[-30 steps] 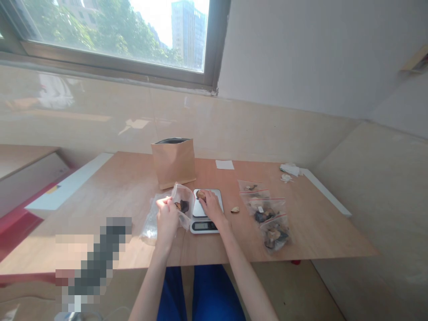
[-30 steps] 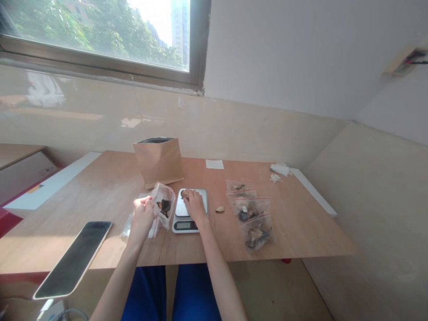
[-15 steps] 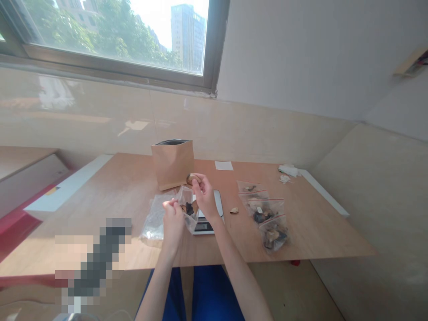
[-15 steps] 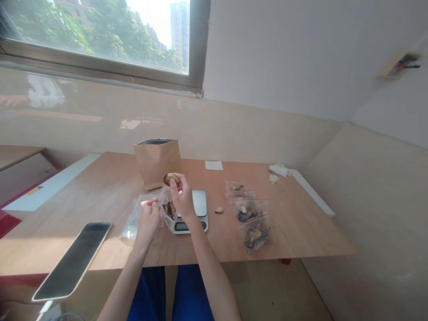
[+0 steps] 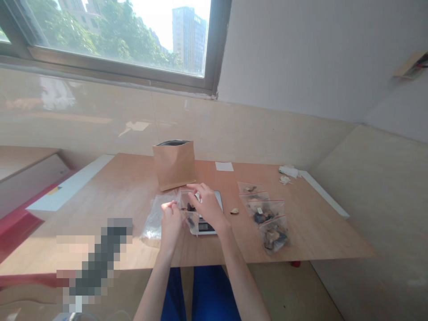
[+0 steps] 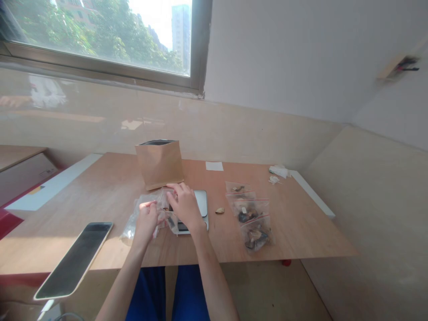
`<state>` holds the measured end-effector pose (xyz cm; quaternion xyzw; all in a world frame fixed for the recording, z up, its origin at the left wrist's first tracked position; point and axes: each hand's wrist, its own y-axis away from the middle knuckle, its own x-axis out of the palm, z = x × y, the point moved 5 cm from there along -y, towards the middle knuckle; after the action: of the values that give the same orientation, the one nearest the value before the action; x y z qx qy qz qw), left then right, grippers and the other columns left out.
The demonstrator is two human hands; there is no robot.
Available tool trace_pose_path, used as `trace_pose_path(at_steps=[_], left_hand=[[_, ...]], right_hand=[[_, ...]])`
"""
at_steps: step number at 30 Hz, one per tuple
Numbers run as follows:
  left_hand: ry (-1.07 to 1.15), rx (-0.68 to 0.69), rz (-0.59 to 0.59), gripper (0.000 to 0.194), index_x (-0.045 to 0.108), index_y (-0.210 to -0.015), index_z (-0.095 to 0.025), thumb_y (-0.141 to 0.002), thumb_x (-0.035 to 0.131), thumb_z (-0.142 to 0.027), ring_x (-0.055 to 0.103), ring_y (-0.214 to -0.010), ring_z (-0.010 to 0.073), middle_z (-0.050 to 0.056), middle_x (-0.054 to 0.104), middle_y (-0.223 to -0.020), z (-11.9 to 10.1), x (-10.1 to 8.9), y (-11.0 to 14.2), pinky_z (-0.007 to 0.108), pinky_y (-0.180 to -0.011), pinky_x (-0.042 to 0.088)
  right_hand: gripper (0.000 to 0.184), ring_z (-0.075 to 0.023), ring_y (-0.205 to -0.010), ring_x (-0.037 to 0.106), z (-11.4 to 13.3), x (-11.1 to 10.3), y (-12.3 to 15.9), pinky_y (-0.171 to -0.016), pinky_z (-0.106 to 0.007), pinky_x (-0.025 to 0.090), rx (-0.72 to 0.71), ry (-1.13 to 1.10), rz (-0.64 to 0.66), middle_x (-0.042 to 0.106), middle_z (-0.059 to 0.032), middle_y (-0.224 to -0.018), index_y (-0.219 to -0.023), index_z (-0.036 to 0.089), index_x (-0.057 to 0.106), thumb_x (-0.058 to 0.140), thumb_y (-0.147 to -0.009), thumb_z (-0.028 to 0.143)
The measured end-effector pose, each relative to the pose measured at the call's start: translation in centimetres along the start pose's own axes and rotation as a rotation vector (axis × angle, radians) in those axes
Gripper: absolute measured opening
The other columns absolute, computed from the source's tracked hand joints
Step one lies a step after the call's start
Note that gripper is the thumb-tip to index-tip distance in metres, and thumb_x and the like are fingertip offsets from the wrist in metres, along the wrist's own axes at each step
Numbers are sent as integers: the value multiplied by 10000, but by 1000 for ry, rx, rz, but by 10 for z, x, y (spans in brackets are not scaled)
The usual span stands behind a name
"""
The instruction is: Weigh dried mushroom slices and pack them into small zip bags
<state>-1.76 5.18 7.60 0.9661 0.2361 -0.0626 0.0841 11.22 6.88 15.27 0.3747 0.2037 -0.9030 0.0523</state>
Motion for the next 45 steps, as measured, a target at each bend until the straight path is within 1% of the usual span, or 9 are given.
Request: trace_pose_path(at_steps=[7, 9, 12, 17, 23, 32, 36, 40, 45], left_hand=[[418, -267, 170, 67, 479, -819, -168, -776, 445, -208, 646, -690, 141, 46, 607, -805, -7, 7, 14, 294, -639, 542], [525, -305, 173, 120, 482, -876, -175, -794, 437, -251, 652, -743, 151, 67, 620, -887, -8, 11, 24, 295, -661, 542], [511, -189, 158, 298, 453, -1036, -202, -863, 353, -423, 643, -902, 181, 111, 583, -1127, -9, 11, 34, 314, -701, 541], [293, 71, 55, 447, 439, -1164, -203, -835, 428, -506, 513, -1161, 217, 122, 476, -1314, -10, -7, 30, 343, -895, 461], [288, 191, 234, 398, 557, -1021, -175, -752, 585, -468, 622, -923, 180, 58, 665, -949, -19, -7, 23, 303, -830, 475], [210, 167, 376, 326, 612, -749, -172, -689, 632, -491, 599, -613, 146, 11, 633, -633, -21, -2, 34, 235, -566, 464], [363, 157, 260, 340, 586, -694, -163, -678, 650, -497, 622, -730, 157, 46, 676, -793, -23, -7, 31, 245, -649, 489], [507, 31, 184, 380, 561, -711, -157, -677, 642, -526, 586, -553, 120, 10, 641, -657, -17, -12, 28, 235, -552, 488], [439, 51, 203, 385, 567, -705, -163, -682, 634, -541, 547, -487, 101, -33, 564, -539, -17, -12, 30, 201, -475, 461]], right_hand=[[611, -228, -1211, 438, -18, 11, 42, -986, -393, 392, 54, -182, -40, 483, -105, -1283, -1321, 235, 379, 601, -788, 435], [537, -221, -1167, 477, -16, 15, 44, -975, -388, 401, 36, -201, -61, 537, -88, -1234, -1281, 242, 438, 609, -794, 391], [288, -194, -1085, 542, -14, 8, 41, -955, -358, 410, 46, -283, -119, 619, -56, -1131, -1148, 254, 567, 509, -873, 319], [300, -181, -1062, 579, -17, -14, 46, -940, -304, 425, 102, -579, -171, 654, -55, -1096, -1064, 217, 627, 424, -912, 378], [406, -185, -1112, 547, -28, -19, 60, -962, -322, 407, 157, -596, -160, 626, -73, -1148, -1119, 211, 603, 311, -943, 431], [386, -214, -933, 586, -20, -42, 57, -828, -322, 435, 44, 35, -204, 636, -86, -980, -1036, 215, 614, 275, -957, 380], [383, -196, -919, 630, -25, -38, 60, -770, -269, 460, 27, 12, -240, 669, -75, -1003, -1063, 222, 609, 270, -961, 365], [387, -189, -822, 663, -36, -34, 68, -707, -243, 470, 17, -59, -323, 703, -66, -912, -1016, 214, 630, 274, -958, 353], [400, -159, -579, 606, -43, -34, 80, -561, -218, 432, 101, -130, -443, 660, -44, -664, -866, 166, 655, 331, -932, 392]])
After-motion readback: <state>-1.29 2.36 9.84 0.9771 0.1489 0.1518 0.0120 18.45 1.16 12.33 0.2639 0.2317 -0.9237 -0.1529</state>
